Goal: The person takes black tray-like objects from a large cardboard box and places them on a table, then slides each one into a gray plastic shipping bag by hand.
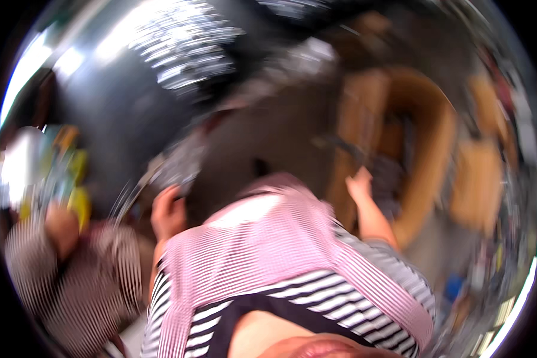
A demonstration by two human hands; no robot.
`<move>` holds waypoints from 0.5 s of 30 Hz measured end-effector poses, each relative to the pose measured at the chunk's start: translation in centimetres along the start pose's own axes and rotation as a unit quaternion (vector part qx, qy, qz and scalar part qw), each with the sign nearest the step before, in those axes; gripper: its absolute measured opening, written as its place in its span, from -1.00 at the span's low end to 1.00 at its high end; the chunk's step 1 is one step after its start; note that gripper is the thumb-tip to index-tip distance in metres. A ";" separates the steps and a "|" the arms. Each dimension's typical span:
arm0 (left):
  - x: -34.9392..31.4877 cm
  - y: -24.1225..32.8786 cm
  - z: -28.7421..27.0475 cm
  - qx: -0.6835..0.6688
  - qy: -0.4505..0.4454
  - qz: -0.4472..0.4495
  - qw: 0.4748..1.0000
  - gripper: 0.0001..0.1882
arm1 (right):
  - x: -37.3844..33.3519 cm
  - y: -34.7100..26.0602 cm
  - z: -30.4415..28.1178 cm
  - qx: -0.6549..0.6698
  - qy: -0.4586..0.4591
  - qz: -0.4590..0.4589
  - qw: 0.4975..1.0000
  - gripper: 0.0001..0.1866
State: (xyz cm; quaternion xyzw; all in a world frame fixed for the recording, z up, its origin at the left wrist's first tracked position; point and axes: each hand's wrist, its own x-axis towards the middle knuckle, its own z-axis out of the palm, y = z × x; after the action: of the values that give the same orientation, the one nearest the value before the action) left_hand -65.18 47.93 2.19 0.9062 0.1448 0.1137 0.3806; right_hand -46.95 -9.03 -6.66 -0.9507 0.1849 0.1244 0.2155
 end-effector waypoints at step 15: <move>19.0 10.1 7.5 -0.007 -0.182 0.220 0.958 -0.66 | 13.0 0.9 -4.8 -0.028 -0.040 0.078 0.996 -0.23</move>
State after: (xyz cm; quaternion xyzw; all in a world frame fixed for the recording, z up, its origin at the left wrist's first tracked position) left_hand -43.31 42.91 6.18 0.9183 -0.1303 0.0286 0.3726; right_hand -34.86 -15.82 -6.83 -0.9334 0.2457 0.1840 0.1857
